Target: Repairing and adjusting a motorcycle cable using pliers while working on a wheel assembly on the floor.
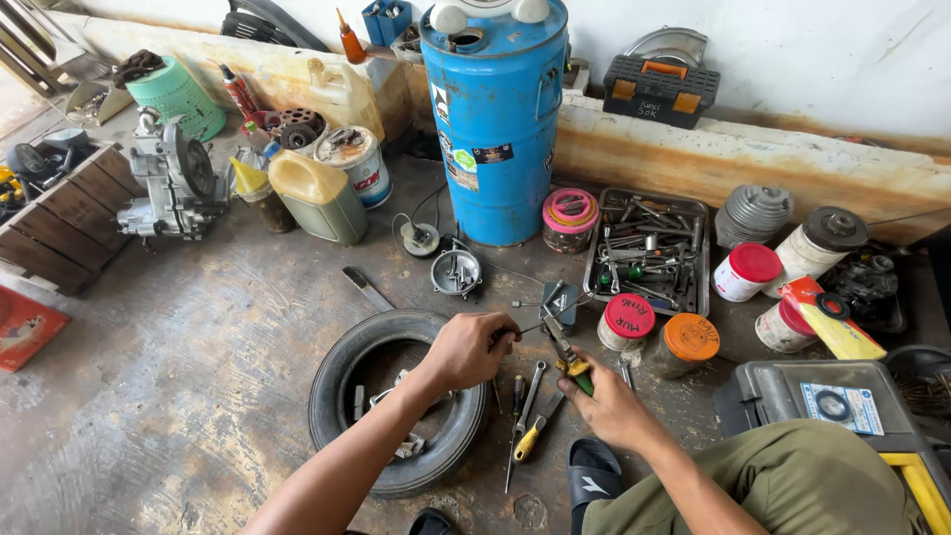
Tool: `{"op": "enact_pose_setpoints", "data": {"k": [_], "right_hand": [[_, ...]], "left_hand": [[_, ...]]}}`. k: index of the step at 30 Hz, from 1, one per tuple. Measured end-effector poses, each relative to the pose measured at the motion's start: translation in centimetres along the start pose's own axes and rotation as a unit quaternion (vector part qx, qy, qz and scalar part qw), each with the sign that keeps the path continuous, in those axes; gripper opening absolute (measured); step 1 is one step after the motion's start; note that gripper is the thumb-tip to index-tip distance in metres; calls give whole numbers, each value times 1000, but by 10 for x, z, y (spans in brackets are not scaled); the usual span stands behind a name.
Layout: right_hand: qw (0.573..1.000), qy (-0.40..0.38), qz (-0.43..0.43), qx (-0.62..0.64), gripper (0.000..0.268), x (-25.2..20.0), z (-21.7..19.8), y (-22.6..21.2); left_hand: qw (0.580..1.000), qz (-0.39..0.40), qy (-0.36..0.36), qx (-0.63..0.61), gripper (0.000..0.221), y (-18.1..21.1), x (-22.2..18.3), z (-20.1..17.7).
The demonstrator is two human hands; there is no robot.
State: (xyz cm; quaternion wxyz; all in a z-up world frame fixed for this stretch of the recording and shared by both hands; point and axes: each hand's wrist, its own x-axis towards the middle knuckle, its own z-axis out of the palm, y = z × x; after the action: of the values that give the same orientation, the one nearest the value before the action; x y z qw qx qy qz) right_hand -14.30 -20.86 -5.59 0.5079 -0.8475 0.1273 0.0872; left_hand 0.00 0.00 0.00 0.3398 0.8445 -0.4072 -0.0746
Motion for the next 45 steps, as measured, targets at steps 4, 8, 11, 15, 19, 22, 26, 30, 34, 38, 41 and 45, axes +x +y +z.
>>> {"op": "enact_pose_setpoints", "data": {"k": [4, 8, 11, 15, 19, 22, 26, 30, 34, 38, 41, 45], "right_hand": [[1000, -9, 12, -16, 39, 4, 0, 3], [997, -17, 31, -63, 63, 7, 1, 6], [997, -29, 48, -58, 67, 7, 2, 6], [997, -26, 41, -61, 64, 5, 2, 2], [997, -19, 21, -76, 68, 7, 5, 8], [997, -29, 30, -67, 66, 6, 7, 11], [997, -39, 49, -52, 64, 6, 5, 9], [996, -42, 56, -49, 61, 3, 4, 3], [996, -43, 62, -49, 64, 3, 4, 5], [997, -32, 49, -54, 58, 1, 4, 3], [998, -21, 42, -31, 51, 3, 4, 5], [996, -4, 63, -59, 50, -1, 1, -14]], "left_hand": [[1000, -18, -5, 1, 19, 3, 2, 1], [996, -47, -70, -41, 30, 7, 6, 3], [994, -44, -71, -71, 26, 10, 4, 3], [990, -40, -81, -111, 25, 7, 2, 4], [992, -30, -73, -98, 25, 2, 2, 8], [993, -15, -69, -99, 26, -1, 1, 12], [991, -27, -72, -109, 27, 0, 2, 13], [991, -27, -70, -107, 27, 2, 0, 12], [991, -38, -71, -105, 26, 2, 1, 14], [992, -41, -76, -96, 26, 5, 1, 12], [991, -48, -78, -99, 26, 9, 2, 11], [986, -51, -101, -122, 25, 1, 6, 16]]}}
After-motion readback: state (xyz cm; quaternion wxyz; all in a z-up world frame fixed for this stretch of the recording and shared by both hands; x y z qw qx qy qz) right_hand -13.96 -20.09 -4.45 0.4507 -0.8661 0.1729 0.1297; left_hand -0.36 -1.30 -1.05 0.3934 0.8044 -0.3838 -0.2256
